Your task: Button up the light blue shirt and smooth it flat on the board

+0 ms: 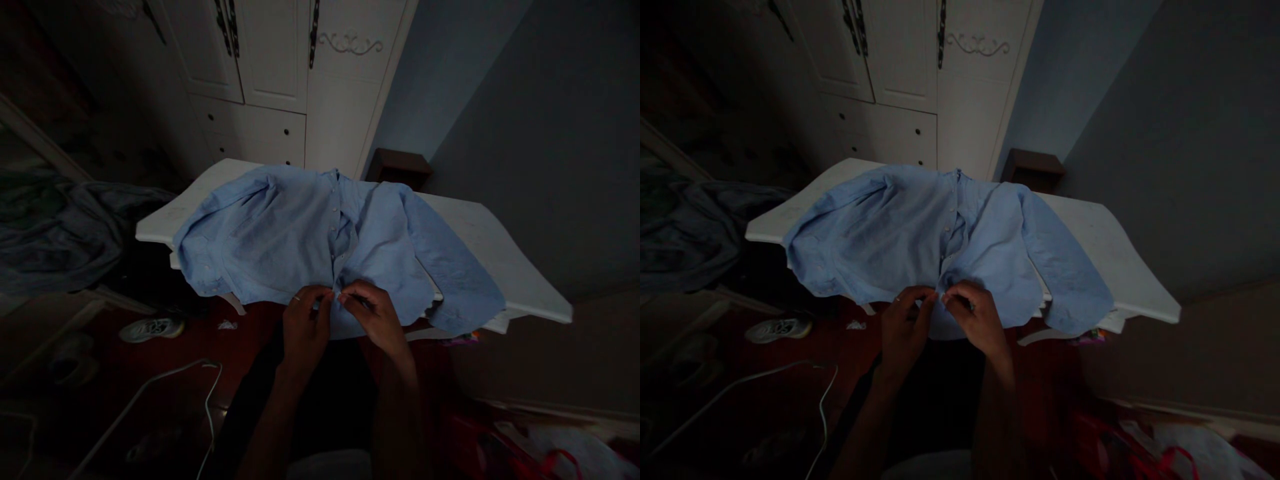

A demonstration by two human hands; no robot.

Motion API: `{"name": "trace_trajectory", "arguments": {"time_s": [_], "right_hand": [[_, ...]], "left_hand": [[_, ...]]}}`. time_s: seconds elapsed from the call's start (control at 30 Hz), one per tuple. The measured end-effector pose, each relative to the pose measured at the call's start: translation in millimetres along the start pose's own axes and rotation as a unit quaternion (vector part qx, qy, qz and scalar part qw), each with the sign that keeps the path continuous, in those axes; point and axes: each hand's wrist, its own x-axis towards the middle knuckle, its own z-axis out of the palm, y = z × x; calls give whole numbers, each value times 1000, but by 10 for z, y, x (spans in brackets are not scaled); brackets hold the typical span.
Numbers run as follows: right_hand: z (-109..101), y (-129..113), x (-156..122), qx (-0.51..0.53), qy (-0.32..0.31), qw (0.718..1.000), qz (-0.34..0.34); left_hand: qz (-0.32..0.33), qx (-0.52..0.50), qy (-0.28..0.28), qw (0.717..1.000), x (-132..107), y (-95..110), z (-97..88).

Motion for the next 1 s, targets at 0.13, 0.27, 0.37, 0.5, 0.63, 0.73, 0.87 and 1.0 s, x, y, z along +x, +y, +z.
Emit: {"name": "trace_trajectory", "arguments": {"time_s": [0.13,0.27,0.37,0.5,0.63,0.73,0.87,1.0], "right_hand": [[-7,-3,-1,22,4,1000,6],[-17,-20,-2,56,11,998,17],[-19,-13,0,74,12,997,26],[-8,39,0,72,-3,997,28],[0,96,-11,37,-19,999,27],[-17,127,-48,24,-13,999,41],[-79,224,-187,28,98,992,74],[-199,469,-444,51,273,954,113]], "left_hand": [[-24,-12,2,1000,-11,0,-2],[-45,-23,10,999,-2,21,-8],[-76,-49,10,996,10,32,-6],[-173,-136,-15,975,15,1,15],[-244,-207,-48,946,1,-67,40],[-257,-209,-63,941,-13,-137,28],[-241,-179,-51,953,-25,-299,-49],[-229,-109,67,965,-27,-583,-233]]}}
